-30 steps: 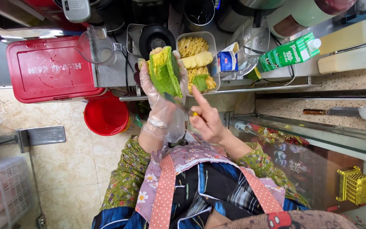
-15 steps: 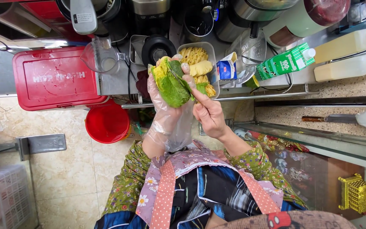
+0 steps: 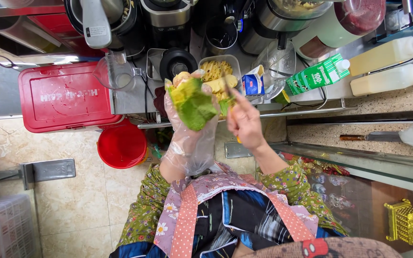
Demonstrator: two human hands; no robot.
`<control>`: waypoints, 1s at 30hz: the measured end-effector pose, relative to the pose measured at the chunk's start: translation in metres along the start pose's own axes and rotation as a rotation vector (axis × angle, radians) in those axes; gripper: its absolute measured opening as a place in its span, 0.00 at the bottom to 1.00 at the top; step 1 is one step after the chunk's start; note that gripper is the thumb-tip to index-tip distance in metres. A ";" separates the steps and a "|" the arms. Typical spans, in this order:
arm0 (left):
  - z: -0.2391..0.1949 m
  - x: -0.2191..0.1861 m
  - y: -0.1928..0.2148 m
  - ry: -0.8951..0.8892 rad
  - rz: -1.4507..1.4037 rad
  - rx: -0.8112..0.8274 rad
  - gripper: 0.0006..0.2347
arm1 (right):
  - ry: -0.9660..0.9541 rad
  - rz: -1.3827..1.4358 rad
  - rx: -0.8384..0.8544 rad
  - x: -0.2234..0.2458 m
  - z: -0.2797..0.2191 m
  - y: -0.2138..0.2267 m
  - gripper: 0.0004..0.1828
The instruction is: The person cuts an avocado in half with a knife, removes the pit, scoops the flesh into a blender jar, discards the skin, then pours milk from a carton into the blender and stirs the mixture with a spoon to prepare an avocado drink.
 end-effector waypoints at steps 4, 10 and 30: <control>0.004 -0.016 -0.013 -0.043 0.066 0.198 0.18 | -0.106 0.143 -0.006 0.005 -0.002 0.022 0.28; -0.008 -0.056 0.004 -0.268 0.393 -0.030 0.25 | -0.128 0.224 0.088 0.008 -0.012 0.005 0.30; -0.167 -0.186 0.078 -0.593 0.041 -0.456 0.18 | -0.929 0.037 0.541 -0.324 -0.021 -0.104 0.27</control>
Point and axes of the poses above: each hand's wrist, its own z-axis towards the middle knuckle, its own y-axis out of the back of the hand, x = y × z, the point moved 4 cm from there along z, towards the middle knuckle, and after that the axes turned 5 degrees about -y, right-handed, at the moved point
